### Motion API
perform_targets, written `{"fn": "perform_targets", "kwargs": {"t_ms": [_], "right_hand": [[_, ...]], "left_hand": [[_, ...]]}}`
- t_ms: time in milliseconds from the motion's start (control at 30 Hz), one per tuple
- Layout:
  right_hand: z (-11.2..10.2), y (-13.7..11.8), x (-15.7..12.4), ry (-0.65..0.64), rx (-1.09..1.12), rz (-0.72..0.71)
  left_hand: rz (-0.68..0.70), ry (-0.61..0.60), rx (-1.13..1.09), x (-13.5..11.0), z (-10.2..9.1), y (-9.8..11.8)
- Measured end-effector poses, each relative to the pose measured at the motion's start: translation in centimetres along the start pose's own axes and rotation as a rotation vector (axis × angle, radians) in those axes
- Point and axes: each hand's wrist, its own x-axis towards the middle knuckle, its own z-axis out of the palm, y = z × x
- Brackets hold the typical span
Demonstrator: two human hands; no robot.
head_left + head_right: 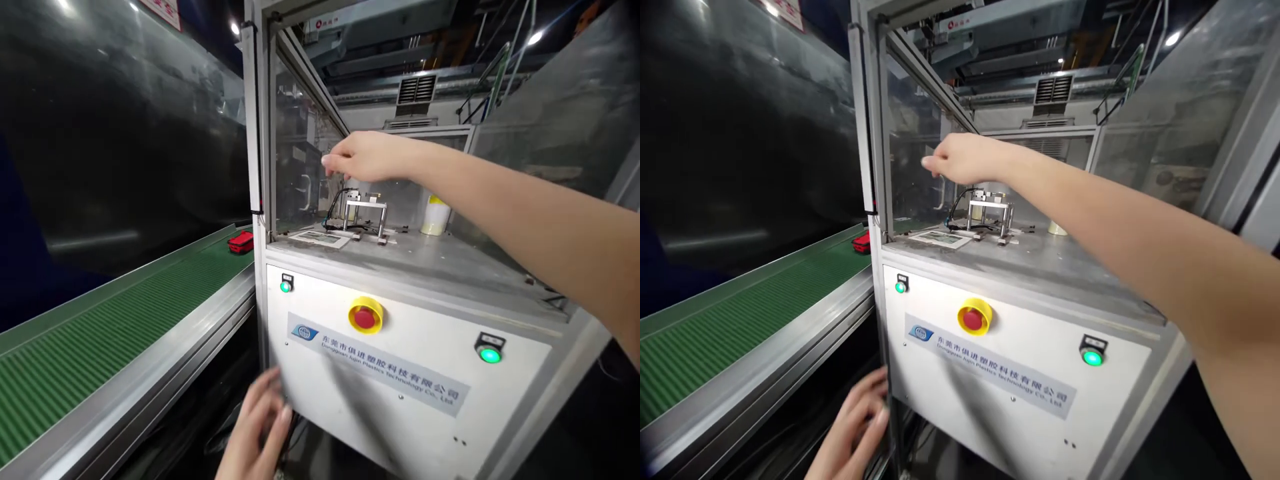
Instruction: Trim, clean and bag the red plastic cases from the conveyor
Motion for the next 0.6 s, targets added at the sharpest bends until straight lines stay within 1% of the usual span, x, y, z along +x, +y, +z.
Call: {"fn": "perform_targets", "kwargs": {"t_ms": [33,67,100,133,167,200,233,267,300,333,367,400,433,467,533,600], "right_hand": [[-0.7,-1.5,-2.7,-0.002,-0.013,-0.068],[-1.2,-2.8,-5.8,0.001,-0.040,-0.097],[-1.4,-3.6,-9.3,0.026,-0.065,-0.096],[-1.3,-4.2,-12.9,0.065,-0.080,-0.065],[-0.6,-4.3,-16.7,0.106,-0.071,-0.010],[0.5,-4.1,-20.4,0.159,-0.037,0.060],[2.2,-3.6,-24.0,0.253,0.006,0.170],[4.3,-2.9,-27.5,0.372,0.053,0.290],[6.6,-2.0,-30.6,0.520,0.086,0.419],[9.1,-1.1,-33.4,0.652,0.111,0.535],[11.6,-0.1,-35.8,0.746,0.121,0.601],[13.9,0.8,-37.8,0.784,0.114,0.609],[15.8,1.6,-39.4,0.783,0.104,0.554],[17.4,2.2,-40.6,0.746,0.091,0.474],[19.2,3.2,-41.8,0.658,0.055,0.313],[19.8,3.5,-42.0,0.613,0.000,0.218]], "left_hand": [[0.062,-0.028,0.026,1.6,-0.3,0.7],[0.153,-0.045,0.100,3.5,-0.5,1.4],[0.239,-0.042,0.188,5.4,-0.6,2.0],[0.295,-0.041,0.267,7.3,-0.6,2.5],[0.327,-0.027,0.334,8.9,-0.4,2.8],[0.340,-0.005,0.385,10.3,-0.2,3.0],[0.344,0.016,0.426,11.4,0.1,2.9],[0.346,0.037,0.458,12.1,0.4,2.7],[0.349,0.049,0.486,12.5,0.7,2.3],[0.356,0.053,0.513,12.7,1.0,1.9],[0.365,0.049,0.537,12.8,1.2,1.4],[0.374,0.040,0.560,12.8,1.4,0.9],[0.381,0.033,0.580,12.8,1.5,0.6],[0.385,0.032,0.598,12.8,1.6,0.4],[0.391,0.044,0.632,12.8,1.7,0.3],[0.376,0.069,0.678,12.9,2.1,0.8]]}}
